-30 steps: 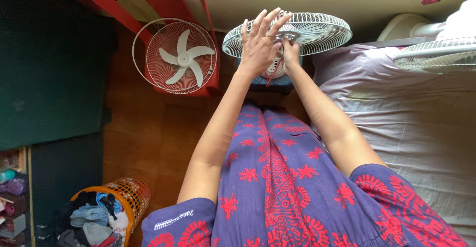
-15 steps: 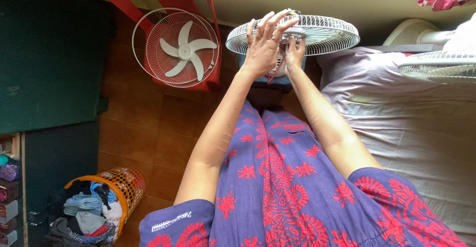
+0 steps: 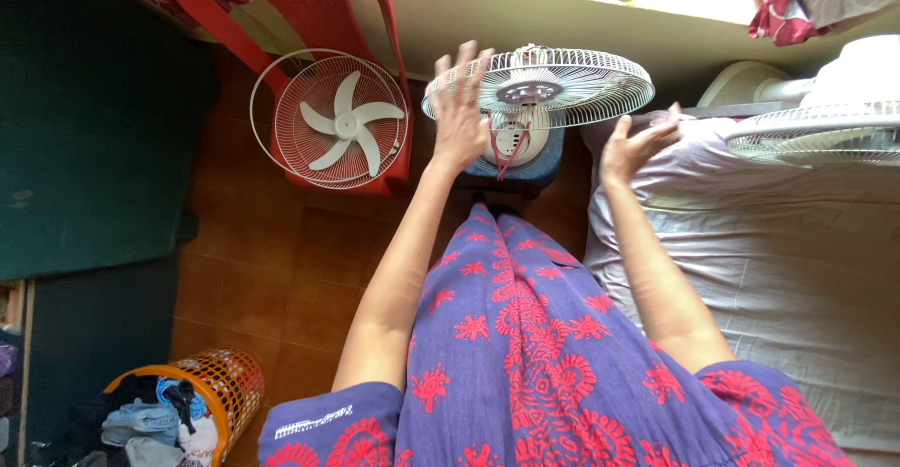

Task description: The person sits on the floor and works on a table fan. They remove the front grille, take off the fan blades and a small cap, then reinstall the blades, secure the cap, and reattach the front grille, finishing with the grille clipped in place.

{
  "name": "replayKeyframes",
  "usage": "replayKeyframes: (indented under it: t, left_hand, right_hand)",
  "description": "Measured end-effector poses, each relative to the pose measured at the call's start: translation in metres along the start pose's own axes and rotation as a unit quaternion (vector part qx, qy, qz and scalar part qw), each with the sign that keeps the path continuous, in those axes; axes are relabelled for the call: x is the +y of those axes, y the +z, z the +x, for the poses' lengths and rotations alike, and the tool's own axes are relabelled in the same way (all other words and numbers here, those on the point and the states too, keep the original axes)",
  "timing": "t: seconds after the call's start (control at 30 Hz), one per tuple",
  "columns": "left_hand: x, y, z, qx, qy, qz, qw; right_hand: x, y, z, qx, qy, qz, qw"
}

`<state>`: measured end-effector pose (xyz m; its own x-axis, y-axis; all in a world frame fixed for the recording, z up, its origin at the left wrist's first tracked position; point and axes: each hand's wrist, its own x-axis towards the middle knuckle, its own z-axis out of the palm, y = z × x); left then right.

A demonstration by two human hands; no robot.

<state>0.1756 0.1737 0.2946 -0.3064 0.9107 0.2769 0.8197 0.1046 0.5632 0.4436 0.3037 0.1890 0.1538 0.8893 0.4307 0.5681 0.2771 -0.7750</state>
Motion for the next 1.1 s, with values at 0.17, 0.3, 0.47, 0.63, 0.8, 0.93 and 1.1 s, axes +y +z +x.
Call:
replayKeyframes:
  t: [0.17,0.3,0.47,0.63,0.8,0.93,1.1]
  left_hand:
    - [-0.031,0.012,-0.026,-0.004,-0.078,-0.012,0.997]
    - [-0.049,0.022,-0.023,-0.024,-0.091,-0.026,0.995]
    - [-0.062,0.027,-0.020,-0.029,-0.091,-0.011,0.995]
    - [-0.060,0.021,-0.020,-0.036,-0.092,0.004,0.995]
    - [-0.043,0.002,-0.034,-0.026,-0.073,0.002,0.997]
    - [-0.038,-0.023,-0.060,-0.047,-0.052,0.035,0.997]
    - [-0.041,-0.044,-0.089,-0.050,-0.039,0.086,0.994]
  right_hand:
    - [-0.006,-0.032,0.021,-0.193,-0.106,-0.014,0.975]
    - [-0.017,-0.030,0.013,-0.186,-0.085,-0.002,0.979]
    - [-0.019,-0.026,0.005,-0.187,-0.083,0.018,0.979]
    - [-0.027,-0.032,0.011,-0.208,-0.076,0.018,0.975]
    - [-0.048,-0.046,0.005,-0.189,-0.112,0.018,0.976]
    - [-0.070,-0.053,-0.013,-0.215,-0.082,0.081,0.970]
    - [-0.088,-0.062,-0.031,-0.240,-0.168,0.022,0.956]
